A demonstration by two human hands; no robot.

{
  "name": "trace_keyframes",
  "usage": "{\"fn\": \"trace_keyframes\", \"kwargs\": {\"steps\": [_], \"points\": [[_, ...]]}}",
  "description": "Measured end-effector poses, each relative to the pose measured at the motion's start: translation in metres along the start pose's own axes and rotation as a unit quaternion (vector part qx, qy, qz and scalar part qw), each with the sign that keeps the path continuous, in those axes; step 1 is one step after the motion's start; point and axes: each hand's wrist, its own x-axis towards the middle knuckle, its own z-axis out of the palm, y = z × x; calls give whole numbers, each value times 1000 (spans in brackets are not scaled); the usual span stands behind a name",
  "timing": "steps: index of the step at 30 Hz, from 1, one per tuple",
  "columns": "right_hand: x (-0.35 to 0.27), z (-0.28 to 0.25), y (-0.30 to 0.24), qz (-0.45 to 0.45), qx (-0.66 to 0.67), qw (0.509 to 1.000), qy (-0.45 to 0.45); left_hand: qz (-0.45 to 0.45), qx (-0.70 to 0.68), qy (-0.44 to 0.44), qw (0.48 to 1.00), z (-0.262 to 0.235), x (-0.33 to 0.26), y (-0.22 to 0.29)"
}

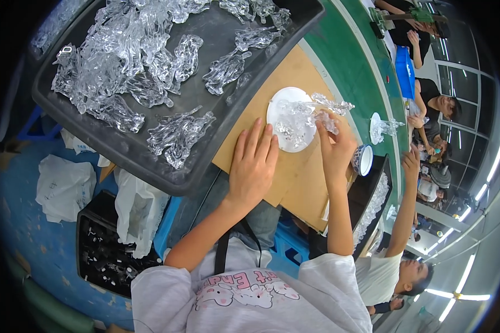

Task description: Assembling clear plastic decorative lighting components by injecting glue or sealant using a syringe on an assembly line.

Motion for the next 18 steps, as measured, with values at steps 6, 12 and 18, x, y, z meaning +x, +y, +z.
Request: {"fn": "trace_keyframes", "kwargs": {"steps": [6,12,18], "points": [[1,-7,51,129,180,975,-12,6,-19,5,1000,-1,3,1],[10,-12,46,165,322,931,-56,3,-29,9,1000,-1,0,-2],[11,-11,46,128,252,958,-56,4,-27,4,1000,0,1,-3]]}}
